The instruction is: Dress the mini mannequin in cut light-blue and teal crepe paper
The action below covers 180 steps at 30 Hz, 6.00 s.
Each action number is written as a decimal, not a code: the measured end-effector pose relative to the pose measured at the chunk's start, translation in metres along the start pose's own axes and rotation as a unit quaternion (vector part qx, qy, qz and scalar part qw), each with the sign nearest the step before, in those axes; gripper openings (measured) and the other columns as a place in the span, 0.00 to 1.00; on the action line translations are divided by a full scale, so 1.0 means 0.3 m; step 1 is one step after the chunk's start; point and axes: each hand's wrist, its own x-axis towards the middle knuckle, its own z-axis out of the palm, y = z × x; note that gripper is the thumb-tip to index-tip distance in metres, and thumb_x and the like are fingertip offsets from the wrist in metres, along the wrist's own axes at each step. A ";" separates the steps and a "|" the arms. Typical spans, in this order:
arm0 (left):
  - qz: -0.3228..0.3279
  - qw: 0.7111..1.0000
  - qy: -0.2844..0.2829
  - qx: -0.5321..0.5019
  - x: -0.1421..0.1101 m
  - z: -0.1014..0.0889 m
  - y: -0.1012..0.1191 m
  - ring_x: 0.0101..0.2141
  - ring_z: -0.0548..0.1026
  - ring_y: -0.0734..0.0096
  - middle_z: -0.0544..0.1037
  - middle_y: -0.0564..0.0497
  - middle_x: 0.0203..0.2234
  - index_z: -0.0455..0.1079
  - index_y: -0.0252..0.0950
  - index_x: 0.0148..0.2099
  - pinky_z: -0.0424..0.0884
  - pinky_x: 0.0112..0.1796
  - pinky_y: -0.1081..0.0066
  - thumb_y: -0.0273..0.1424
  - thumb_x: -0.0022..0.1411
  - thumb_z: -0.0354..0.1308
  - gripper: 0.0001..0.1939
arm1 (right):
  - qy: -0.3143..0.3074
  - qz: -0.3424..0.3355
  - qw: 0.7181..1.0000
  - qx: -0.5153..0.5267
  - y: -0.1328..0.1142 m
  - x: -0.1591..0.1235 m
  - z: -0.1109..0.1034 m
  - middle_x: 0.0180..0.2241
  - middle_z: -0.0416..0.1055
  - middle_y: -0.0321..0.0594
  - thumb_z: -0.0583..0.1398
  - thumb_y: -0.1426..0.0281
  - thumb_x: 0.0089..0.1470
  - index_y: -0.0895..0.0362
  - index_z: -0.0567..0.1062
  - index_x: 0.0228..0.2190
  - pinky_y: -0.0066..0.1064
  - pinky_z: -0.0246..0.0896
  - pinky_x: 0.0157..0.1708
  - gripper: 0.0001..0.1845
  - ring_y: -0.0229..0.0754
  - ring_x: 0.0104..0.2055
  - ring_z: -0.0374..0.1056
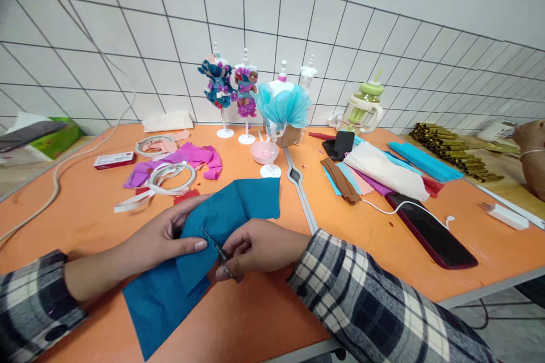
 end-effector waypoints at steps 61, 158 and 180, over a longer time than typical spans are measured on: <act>0.003 1.000 0.007 -0.022 -0.001 0.011 0.005 0.64 0.68 0.45 0.71 0.41 0.64 0.63 0.41 0.69 0.69 0.60 0.58 0.36 0.55 0.73 0.42 | 0.003 -0.012 1.000 -0.005 -0.013 0.001 0.017 0.27 0.72 0.34 0.71 0.51 0.48 0.62 0.79 0.33 0.23 0.55 0.28 0.26 0.32 0.28 0.63; -0.093 0.990 0.086 -0.055 0.015 0.000 0.030 0.29 0.80 0.66 0.83 0.52 0.32 0.63 0.37 0.54 0.79 0.29 0.71 0.39 0.50 0.75 0.34 | 0.044 -0.031 0.998 0.042 -0.019 0.001 0.024 0.27 0.73 0.36 0.72 0.51 0.46 0.60 0.76 0.29 0.25 0.62 0.33 0.25 0.36 0.30 0.70; -0.064 0.993 0.087 -0.040 0.012 0.008 0.038 0.31 0.81 0.64 0.81 0.53 0.33 0.64 0.40 0.52 0.78 0.29 0.72 0.38 0.51 0.75 0.30 | 0.043 -0.028 0.997 0.054 -0.012 -0.002 0.021 0.25 0.73 0.36 0.72 0.53 0.45 0.60 0.76 0.27 0.26 0.62 0.31 0.23 0.36 0.29 0.68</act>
